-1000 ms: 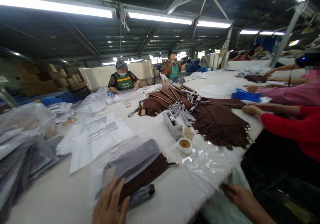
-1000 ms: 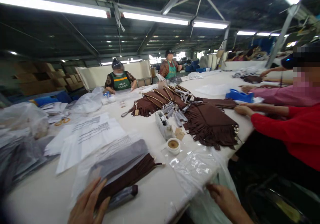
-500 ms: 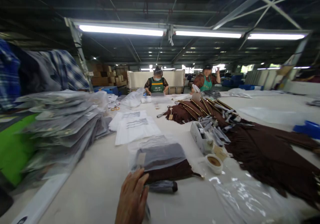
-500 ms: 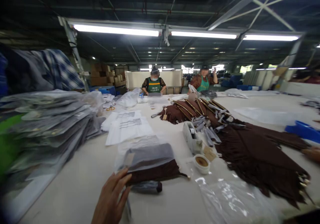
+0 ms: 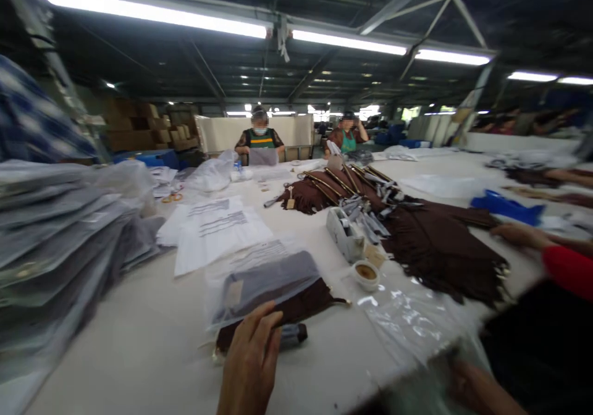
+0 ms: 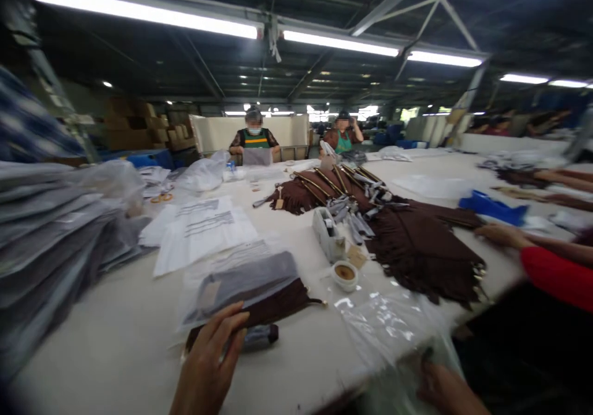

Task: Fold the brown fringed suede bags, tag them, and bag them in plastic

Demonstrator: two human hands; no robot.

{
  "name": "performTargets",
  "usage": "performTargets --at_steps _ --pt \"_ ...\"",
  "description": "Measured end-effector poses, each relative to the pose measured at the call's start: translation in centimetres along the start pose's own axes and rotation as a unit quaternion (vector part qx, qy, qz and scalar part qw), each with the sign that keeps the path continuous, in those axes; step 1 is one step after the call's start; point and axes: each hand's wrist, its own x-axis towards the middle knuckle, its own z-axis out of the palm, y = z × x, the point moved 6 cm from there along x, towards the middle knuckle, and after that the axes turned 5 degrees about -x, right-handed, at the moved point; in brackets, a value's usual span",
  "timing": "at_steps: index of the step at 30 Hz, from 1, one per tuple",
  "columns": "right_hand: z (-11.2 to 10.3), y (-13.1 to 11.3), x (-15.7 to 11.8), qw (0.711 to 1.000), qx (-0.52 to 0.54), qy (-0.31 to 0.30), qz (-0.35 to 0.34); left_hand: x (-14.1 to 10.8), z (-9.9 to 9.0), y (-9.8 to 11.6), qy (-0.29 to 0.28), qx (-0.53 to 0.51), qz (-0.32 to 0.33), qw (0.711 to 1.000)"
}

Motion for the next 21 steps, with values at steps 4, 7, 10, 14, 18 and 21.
performTargets --at_steps 4,7,10,14,18,21 --pt "-3.7 -2.4 -1.9 0.991 0.094 -0.05 0.081 2.0 3.8 3.3 -0.108 -0.206 -0.043 0.972" --pt "-3.5 -8.6 -3.5 0.98 0.179 -0.075 0.042 2.3 6.9 7.5 -0.249 -0.37 -0.102 0.889" --pt "0.7 -14.1 -4.6 0.958 0.243 -0.153 -0.011 1.8 9.1 10.8 -0.346 -0.504 -0.184 0.77" --pt "8.4 -18.2 -5.4 0.89 0.327 -0.315 -0.04 2.0 9.3 10.3 -0.294 -0.632 -0.256 0.67" --pt "12.3 -19.6 -4.4 0.871 0.353 -0.34 -0.037 1.7 7.0 6.0 -0.185 -0.58 -0.302 0.734" --pt "13.5 -20.0 -3.1 0.893 0.347 -0.285 -0.031 1.1 5.2 4.0 -0.141 -0.518 -0.3 0.789"
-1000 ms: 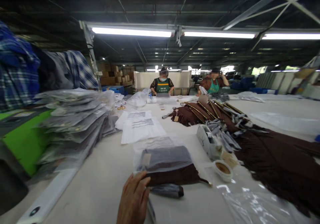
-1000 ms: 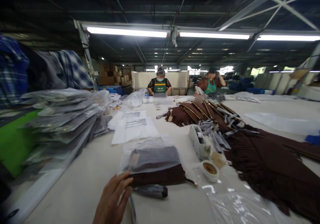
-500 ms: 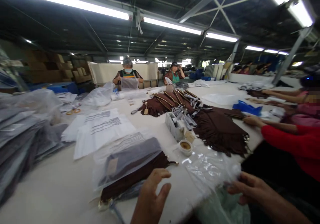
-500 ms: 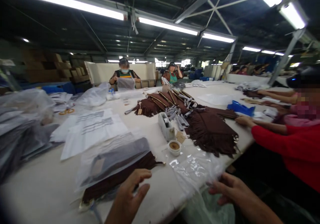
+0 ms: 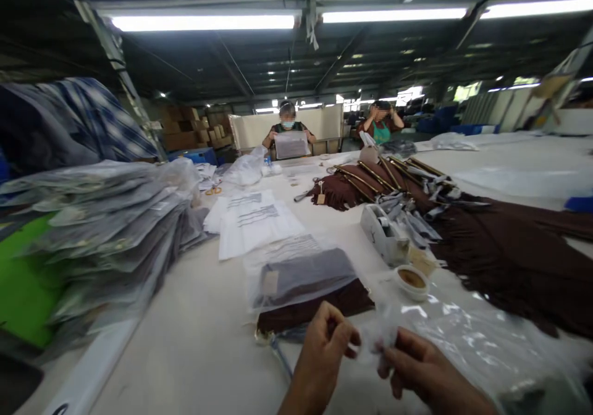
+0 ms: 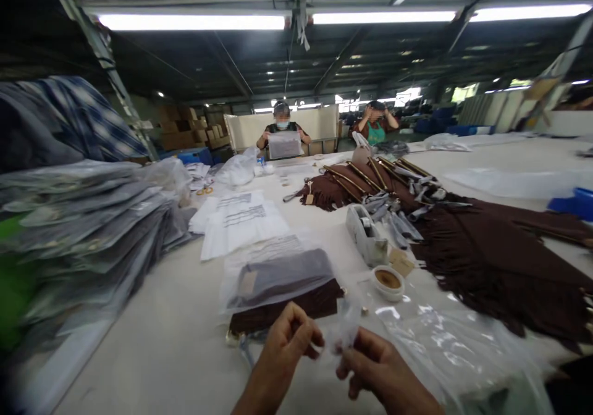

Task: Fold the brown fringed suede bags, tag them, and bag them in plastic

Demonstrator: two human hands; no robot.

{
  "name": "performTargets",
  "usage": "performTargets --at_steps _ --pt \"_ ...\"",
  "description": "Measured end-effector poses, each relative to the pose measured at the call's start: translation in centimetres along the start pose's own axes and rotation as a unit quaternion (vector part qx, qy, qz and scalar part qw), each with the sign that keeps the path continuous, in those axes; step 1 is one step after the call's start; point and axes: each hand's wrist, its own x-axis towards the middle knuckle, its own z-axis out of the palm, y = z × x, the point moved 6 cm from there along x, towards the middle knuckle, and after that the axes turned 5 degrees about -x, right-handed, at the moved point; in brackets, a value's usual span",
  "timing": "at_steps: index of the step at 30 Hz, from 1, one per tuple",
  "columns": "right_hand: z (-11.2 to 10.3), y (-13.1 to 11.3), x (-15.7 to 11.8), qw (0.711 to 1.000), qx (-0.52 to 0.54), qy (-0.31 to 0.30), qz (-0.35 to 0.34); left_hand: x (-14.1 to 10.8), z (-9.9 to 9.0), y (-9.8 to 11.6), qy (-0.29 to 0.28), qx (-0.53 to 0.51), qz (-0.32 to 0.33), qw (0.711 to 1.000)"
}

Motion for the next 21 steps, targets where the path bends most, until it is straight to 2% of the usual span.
performTargets --at_steps 4,7,9,12,14,18,21 --pt "2.0 0.6 1.8 0.998 -0.065 0.012 -0.01 -0.5 -0.2 -0.1 -0.015 0.068 0.003 0.998" --pt "3.0 1.5 2.5 0.99 -0.135 -0.039 0.01 -0.3 -1.0 0.3 0.049 0.095 0.017 0.994" --pt "1.9 1.7 2.7 0.981 -0.186 -0.05 0.03 -0.1 -1.7 0.6 0.072 0.093 0.02 0.993" --pt "-1.4 0.6 3.1 0.967 -0.251 0.034 0.024 0.2 -2.4 0.2 0.044 0.061 -0.009 0.997" --pt "-2.3 -0.6 3.3 0.962 -0.265 0.067 0.001 0.4 -2.5 -0.4 0.024 0.035 -0.032 0.999" --pt "0.6 -2.0 3.8 0.974 -0.226 0.024 -0.025 0.8 -2.7 -1.1 0.01 0.056 -0.04 0.998" --pt "2.0 -2.8 4.3 0.972 -0.205 0.101 -0.061 1.1 -2.9 -1.1 0.009 0.079 -0.025 0.996"
